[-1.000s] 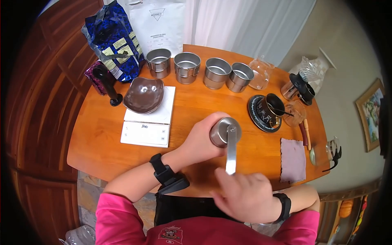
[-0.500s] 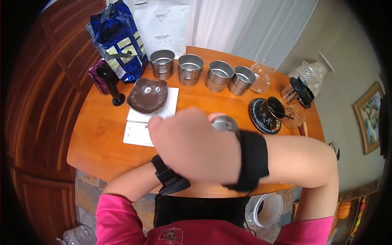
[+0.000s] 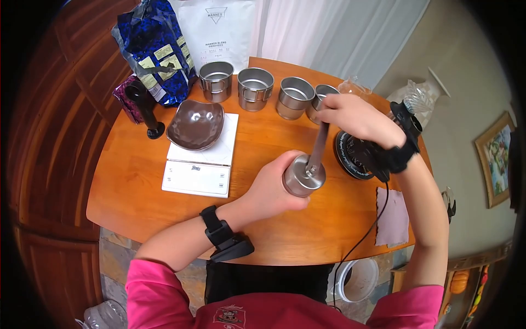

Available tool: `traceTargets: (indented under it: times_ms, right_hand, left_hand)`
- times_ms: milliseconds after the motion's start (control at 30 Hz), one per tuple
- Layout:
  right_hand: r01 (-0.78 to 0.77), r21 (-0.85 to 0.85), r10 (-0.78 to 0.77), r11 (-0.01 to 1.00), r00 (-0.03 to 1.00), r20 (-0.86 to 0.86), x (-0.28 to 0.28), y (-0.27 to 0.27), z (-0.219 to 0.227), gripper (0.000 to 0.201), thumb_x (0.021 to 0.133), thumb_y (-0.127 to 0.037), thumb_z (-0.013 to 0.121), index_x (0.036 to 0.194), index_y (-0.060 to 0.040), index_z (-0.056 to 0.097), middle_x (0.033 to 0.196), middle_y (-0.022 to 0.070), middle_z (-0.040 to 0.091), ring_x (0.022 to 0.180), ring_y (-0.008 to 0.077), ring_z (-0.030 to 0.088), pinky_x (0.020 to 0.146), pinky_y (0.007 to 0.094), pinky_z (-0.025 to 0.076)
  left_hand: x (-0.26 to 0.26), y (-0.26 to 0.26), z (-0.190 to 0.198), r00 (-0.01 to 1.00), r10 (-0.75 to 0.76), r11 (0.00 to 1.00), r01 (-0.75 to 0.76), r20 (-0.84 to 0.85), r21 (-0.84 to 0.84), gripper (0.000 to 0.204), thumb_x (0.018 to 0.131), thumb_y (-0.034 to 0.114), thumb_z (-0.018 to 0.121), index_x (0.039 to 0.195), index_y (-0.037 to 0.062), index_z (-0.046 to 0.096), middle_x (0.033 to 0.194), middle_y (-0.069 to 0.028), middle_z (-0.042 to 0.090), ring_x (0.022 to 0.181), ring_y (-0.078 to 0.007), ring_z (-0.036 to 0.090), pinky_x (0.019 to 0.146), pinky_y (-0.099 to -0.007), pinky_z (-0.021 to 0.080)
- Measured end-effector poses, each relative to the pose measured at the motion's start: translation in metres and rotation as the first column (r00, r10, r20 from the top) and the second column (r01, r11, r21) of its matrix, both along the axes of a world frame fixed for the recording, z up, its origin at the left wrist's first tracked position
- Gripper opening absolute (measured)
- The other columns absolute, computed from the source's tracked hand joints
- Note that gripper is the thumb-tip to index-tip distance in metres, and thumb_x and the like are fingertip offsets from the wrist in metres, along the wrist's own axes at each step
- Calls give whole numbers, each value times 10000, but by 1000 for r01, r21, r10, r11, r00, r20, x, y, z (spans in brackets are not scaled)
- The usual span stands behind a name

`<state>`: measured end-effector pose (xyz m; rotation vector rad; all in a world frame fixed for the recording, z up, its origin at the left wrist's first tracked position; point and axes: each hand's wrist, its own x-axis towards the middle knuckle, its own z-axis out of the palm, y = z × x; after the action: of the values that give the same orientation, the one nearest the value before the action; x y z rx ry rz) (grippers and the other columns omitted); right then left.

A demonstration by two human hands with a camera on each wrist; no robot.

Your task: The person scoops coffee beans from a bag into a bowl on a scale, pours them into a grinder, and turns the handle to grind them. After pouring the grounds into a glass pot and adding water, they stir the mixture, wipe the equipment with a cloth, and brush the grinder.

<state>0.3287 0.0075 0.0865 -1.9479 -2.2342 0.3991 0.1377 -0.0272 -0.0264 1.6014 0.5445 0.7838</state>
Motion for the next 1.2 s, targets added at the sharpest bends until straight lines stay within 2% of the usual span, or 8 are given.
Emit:
traceTargets:
  times_ms: [167,333,633,733,833,1000,1067,1200]
  right_hand:
    - [134,-38,-138,990,908,-396,28,-54,-19,233,795,-161,536,688,34,466,592,109,458,569,188,424,549,299,375]
    - [169,274,-83,947,950,-300,13,-119,-34,135,815,-108,506,734,-1,507,610,165,471,554,301,490,523,327,391]
    - [-203,619,120,759,978,173,-23,-171,-49,431,696,-106,615,1084,39,496,581,34,500,437,196,464,432,320,353]
    - [-384,567,321,729,923,212,-61,-178,-54,279,687,-192,634,928,-58,599,547,-15,389,428,117,399,399,262,303]
    - [-357,564,184,744,922,341,-109,-175,-52,95,726,-174,582,762,-97,541,531,-26,317,416,89,351,396,237,264]
    - [-390,570,204,723,909,364,-155,-124,-32,145,650,-184,624,692,-88,524,532,3,396,439,131,446,438,253,340]
    - [-497,153,362,854,779,512,-164,-109,-12,192,591,-114,639,717,-31,519,551,50,492,491,156,547,508,268,424]
    - [-658,155,610,737,746,268,-154,-70,-1,228,568,-100,642,754,-12,546,567,87,529,527,216,579,599,339,464]
  left_hand:
    - [-1,6,3,1000,-11,975,12,6,-220,625,576,61,737,1131,55,450,994,-37,547,927,-135,538,826,-280,429]
    - [1,3,1,999,17,999,-18,-27,-32,619,577,67,740,1126,56,455,1017,-40,547,954,-136,533,841,-282,426]
    - [1,0,-4,998,35,999,-35,47,5,600,580,71,736,1115,56,465,1016,-55,557,949,-158,542,848,-292,427]
    - [2,-3,-3,999,28,996,-31,45,86,587,589,66,735,1111,60,468,1012,-55,557,933,-161,543,838,-291,429]
    - [4,-5,-6,999,-14,983,7,37,182,580,600,59,747,1107,68,466,1005,-36,540,913,-140,520,820,-280,424]
    - [0,-3,-13,992,-6,999,11,124,-38,578,598,59,742,1104,78,461,965,-19,525,901,-123,493,813,-273,412]
    - [0,-1,-13,994,-37,988,51,100,-144,612,568,69,766,1102,78,468,944,-18,531,891,-119,504,808,-267,417]
    - [-4,4,-36,989,-57,979,82,138,-185,457,725,127,702,1122,65,485,990,-47,560,934,-136,539,831,-273,428]
